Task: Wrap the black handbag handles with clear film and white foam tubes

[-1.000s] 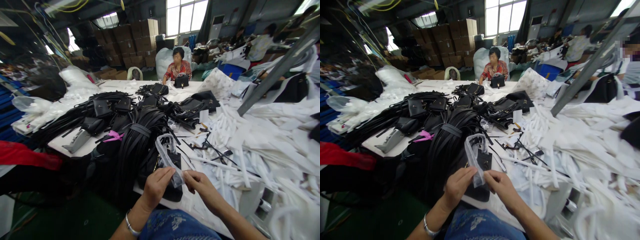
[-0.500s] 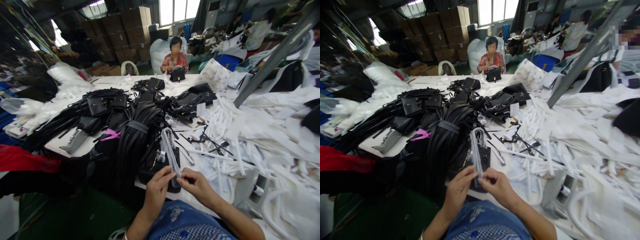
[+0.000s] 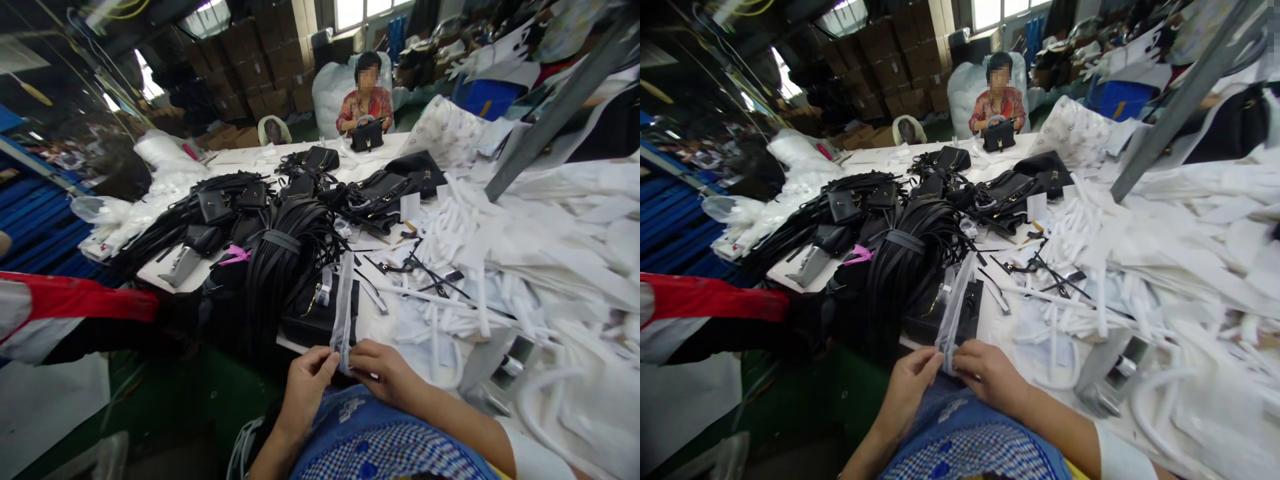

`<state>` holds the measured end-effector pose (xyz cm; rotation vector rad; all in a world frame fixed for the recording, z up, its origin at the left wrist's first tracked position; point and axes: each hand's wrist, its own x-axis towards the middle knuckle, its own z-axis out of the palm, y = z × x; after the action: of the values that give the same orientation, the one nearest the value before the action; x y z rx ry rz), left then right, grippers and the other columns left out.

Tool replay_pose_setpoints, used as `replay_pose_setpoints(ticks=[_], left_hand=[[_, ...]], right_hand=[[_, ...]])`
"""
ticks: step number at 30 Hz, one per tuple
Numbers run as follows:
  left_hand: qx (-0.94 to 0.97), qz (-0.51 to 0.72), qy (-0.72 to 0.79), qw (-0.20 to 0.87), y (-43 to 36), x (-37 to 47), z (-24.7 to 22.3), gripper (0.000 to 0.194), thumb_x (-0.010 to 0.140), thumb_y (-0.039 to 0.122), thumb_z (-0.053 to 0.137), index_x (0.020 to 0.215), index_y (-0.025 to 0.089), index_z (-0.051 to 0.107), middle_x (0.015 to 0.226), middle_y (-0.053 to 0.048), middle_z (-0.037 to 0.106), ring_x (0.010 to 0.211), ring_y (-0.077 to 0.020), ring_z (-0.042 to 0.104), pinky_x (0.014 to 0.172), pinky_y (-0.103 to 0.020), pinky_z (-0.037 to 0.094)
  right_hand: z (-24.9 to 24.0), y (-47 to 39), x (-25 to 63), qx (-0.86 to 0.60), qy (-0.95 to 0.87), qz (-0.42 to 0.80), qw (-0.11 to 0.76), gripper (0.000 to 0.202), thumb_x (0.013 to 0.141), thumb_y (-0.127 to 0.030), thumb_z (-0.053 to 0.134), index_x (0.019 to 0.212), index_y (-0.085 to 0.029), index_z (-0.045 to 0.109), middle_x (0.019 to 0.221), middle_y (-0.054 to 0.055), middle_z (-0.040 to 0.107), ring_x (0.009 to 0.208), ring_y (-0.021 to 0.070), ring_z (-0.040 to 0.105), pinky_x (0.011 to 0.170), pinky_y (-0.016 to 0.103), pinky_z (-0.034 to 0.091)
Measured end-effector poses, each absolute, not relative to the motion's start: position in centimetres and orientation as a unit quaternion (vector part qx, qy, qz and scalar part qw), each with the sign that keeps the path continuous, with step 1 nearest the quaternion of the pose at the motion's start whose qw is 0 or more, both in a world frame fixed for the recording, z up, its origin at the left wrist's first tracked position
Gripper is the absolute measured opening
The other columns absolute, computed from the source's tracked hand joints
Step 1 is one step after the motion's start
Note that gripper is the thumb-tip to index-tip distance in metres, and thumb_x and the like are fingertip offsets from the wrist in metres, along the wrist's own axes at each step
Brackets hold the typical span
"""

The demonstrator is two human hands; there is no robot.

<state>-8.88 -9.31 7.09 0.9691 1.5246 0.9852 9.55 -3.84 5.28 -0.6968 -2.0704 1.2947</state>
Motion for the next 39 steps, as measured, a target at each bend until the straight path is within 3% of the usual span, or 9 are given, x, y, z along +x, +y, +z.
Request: replay_pose_setpoints(ticks=[4,6,11,15,21,25,33,36,39], left_hand=[[0.550,0.418,0.592,0.415,-10.5,-7.9,7.0,0.020,0.084,0.031,0.059,0.091,0.019,0.073,0.095,-0.008,0.068,0.089,-0.0192,0.061,0.083,-0.030,0.048],[0.595,0.404,0.578,0.385,-11.1,-7.3,6.5,0.019,0.085,0.028,0.058,0.093,0.022,0.074,0.097,-0.008,0.069,0.094,-0.0203,0.062,0.088,-0.032,0.048],[0.568,0.406,0.590,0.405,-12.3,-5.6,5.6,0.022,0.086,0.024,0.054,0.096,0.022,0.073,0.104,-0.008,0.068,0.095,-0.0206,0.061,0.088,-0.033,0.047],[0.399,0.415,0.565,0.591,-13.2,-5.4,6.9,0.025,0.080,0.027,0.062,0.101,0.017,0.070,0.093,-0.007,0.067,0.073,-0.0140,0.056,0.068,-0.025,0.046],[0.175,0.452,0.516,0.706,-14.0,-5.2,7.3,0.030,0.073,0.037,0.072,0.068,0.009,0.066,0.061,0.001,0.048,0.052,-0.0038,0.036,0.045,-0.015,0.028],[0.131,0.473,0.543,0.681,-14.4,-3.9,6.3,0.027,0.068,0.036,0.077,0.072,0.011,0.068,0.063,0.001,0.052,0.054,-0.0038,0.042,0.051,-0.015,0.036],[0.594,0.393,0.584,0.389,-15.3,-3.1,5.6,0.016,0.082,0.025,0.062,0.091,0.024,0.075,0.097,-0.007,0.071,0.090,-0.0205,0.060,0.084,-0.032,0.044],[0.552,0.397,0.584,0.443,-15.1,-3.0,5.3,0.020,0.082,0.026,0.061,0.096,0.024,0.074,0.103,-0.007,0.069,0.096,-0.0208,0.058,0.087,-0.032,0.043],[0.389,0.413,0.549,0.614,-14.8,-3.1,5.5,0.030,0.079,0.030,0.064,0.106,0.019,0.069,0.096,-0.008,0.066,0.082,-0.0155,0.057,0.070,-0.024,0.045]], right_hand=[[5.1,-4.9,10.4,-0.325,-0.541,0.733,0.255,0.038,0.088,-0.049,0.050,0.087,-0.017,0.069,0.073,0.003,0.059,0.065,0.0132,0.052,0.059,0.024,0.043],[4.9,-5.3,10.6,-0.348,-0.481,0.766,0.246,0.042,0.087,-0.052,0.050,0.078,-0.016,0.068,0.063,0.000,0.053,0.057,0.0106,0.046,0.053,0.022,0.038],[5.3,-6.4,11.2,-0.366,-0.664,0.572,0.313,0.033,0.084,-0.044,0.059,0.067,-0.018,0.069,0.065,0.002,0.056,0.064,0.0142,0.052,0.060,0.025,0.040],[5.7,-7.1,12.4,-0.306,-0.765,0.474,0.311,0.027,0.090,-0.035,0.051,0.079,-0.019,0.070,0.071,0.005,0.059,0.067,0.0147,0.054,0.062,0.025,0.042],[4.5,-7.6,13.7,-0.193,-0.861,0.369,0.290,0.024,0.093,-0.023,0.046,0.100,-0.019,0.067,0.079,0.007,0.060,0.074,0.0160,0.052,0.065,0.026,0.041],[4.1,-8.0,14.2,-0.197,-0.843,0.423,0.269,0.024,0.093,-0.026,0.045,0.097,-0.019,0.068,0.082,0.007,0.060,0.078,0.0165,0.052,0.069,0.027,0.040],[4.0,-8.4,14.5,-0.370,-0.506,0.752,0.202,0.039,0.086,-0.048,0.054,0.071,-0.014,0.064,0.056,-0.004,0.045,0.053,0.0089,0.039,0.053,0.023,0.033],[4.0,-8.2,14.8,-0.376,-0.560,0.701,0.233,0.033,0.084,-0.045,0.060,0.072,-0.015,0.068,0.064,-0.001,0.052,0.060,0.0111,0.047,0.060,0.024,0.038],[3.8,-8.2,15.3,-0.338,-0.699,0.570,0.268,0.026,0.086,-0.039,0.059,0.077,-0.018,0.071,0.075,0.004,0.058,0.073,0.0148,0.054,0.069,0.026,0.041]])
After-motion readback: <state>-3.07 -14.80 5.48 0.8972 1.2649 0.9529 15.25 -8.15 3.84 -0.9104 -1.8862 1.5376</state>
